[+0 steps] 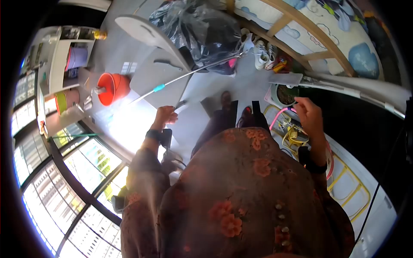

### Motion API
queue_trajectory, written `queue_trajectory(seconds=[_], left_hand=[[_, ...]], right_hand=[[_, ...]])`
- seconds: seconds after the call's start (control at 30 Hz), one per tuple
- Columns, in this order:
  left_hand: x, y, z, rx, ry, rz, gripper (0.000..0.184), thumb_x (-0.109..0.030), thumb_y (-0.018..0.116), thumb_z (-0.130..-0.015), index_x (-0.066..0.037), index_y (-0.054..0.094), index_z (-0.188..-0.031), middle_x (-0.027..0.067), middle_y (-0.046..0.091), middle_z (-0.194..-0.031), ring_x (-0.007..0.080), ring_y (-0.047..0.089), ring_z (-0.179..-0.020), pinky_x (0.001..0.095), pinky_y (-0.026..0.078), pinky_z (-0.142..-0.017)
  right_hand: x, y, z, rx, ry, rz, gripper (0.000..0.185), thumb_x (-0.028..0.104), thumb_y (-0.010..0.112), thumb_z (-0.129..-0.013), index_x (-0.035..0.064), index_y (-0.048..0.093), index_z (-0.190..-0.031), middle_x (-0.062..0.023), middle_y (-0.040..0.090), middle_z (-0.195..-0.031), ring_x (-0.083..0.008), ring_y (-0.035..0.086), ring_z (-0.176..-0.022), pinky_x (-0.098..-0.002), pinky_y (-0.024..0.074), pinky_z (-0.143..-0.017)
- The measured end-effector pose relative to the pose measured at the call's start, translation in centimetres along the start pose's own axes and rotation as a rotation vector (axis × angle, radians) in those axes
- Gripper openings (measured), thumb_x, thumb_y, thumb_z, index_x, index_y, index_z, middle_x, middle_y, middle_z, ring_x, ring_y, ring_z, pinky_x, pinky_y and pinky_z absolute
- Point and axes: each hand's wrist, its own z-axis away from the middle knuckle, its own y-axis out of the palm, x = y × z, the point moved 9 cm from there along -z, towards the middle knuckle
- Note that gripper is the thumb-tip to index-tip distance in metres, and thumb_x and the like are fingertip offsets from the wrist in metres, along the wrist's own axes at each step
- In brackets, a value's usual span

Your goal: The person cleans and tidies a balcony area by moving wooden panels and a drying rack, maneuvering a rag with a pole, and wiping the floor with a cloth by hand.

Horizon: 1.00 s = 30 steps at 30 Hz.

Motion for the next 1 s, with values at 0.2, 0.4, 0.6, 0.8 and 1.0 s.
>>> queue_trajectory(seconds=[0.2,0.4,0.6,0.8,1.0], left_hand=[[2.7,1.2,1.5,-0.105,-0.019,0.148,0.022,-0.019,0.052,-0.083,0.001,0.059,-0.088,0.0123,0.061,-0.073,0.0187,0.061,-0.056,0.0284,0.05,-0.046],[7.7,6.2,4.5,-0.144,-0.112,0.383,0.021,-0.015,0.056,-0.08,0.0,0.061,-0.094,0.0098,0.06,-0.071,0.0195,0.061,-0.056,0.0279,0.05,-0.046],[14.6,10.2,2.1,-0.101,0.269,0.024,0.033,-0.02,0.049,-0.085,0.004,0.054,-0.108,0.0135,0.062,-0.074,0.019,0.062,-0.059,0.028,0.051,-0.049],[15.0,10.7,4.1,-0.176,0.371,-0.119,0.036,-0.021,0.051,-0.086,0.004,0.052,-0.112,0.0138,0.062,-0.078,0.0185,0.062,-0.059,0.0273,0.05,-0.049],[20.5,11.2,9.5,-0.185,-0.132,0.73,0.038,-0.022,0.052,-0.086,0.004,0.051,-0.113,0.0145,0.062,-0.078,0.0192,0.062,-0.06,0.0274,0.05,-0.049]], right_hand=[[-1.5,9.4,-3.8,0.368,-0.066,0.049,0.023,0.016,0.059,-0.078,0.0002,0.059,-0.095,-0.0168,0.061,-0.074,-0.0276,0.061,-0.067,-0.0328,0.0463,-0.06],[1.5,15.3,-9.5,0.516,-0.312,0.094,0.023,0.016,0.06,-0.078,0.0007,0.058,-0.095,-0.0165,0.06,-0.074,-0.0295,0.06,-0.068,-0.0359,0.0461,-0.063],[10.6,19.5,-14.4,0.518,-0.575,0.042,0.037,0.021,0.063,-0.079,-0.0002,0.053,-0.107,-0.0139,0.061,-0.081,-0.0281,0.059,-0.068,-0.0363,0.0471,-0.063],[18.2,23.4,-18.2,0.425,-0.533,-0.083,0.071,0.043,0.065,-0.073,-0.0032,0.042,-0.122,-0.0222,0.055,-0.105,-0.0296,0.058,-0.09,-0.0368,0.0457,-0.078],[22.0,28.4,-22.0,0.222,-0.516,-0.054,0.053,0.04,0.066,-0.07,-0.0051,0.058,-0.097,-0.0222,0.063,-0.086,-0.0345,0.062,-0.082,-0.0389,0.0483,-0.071]])
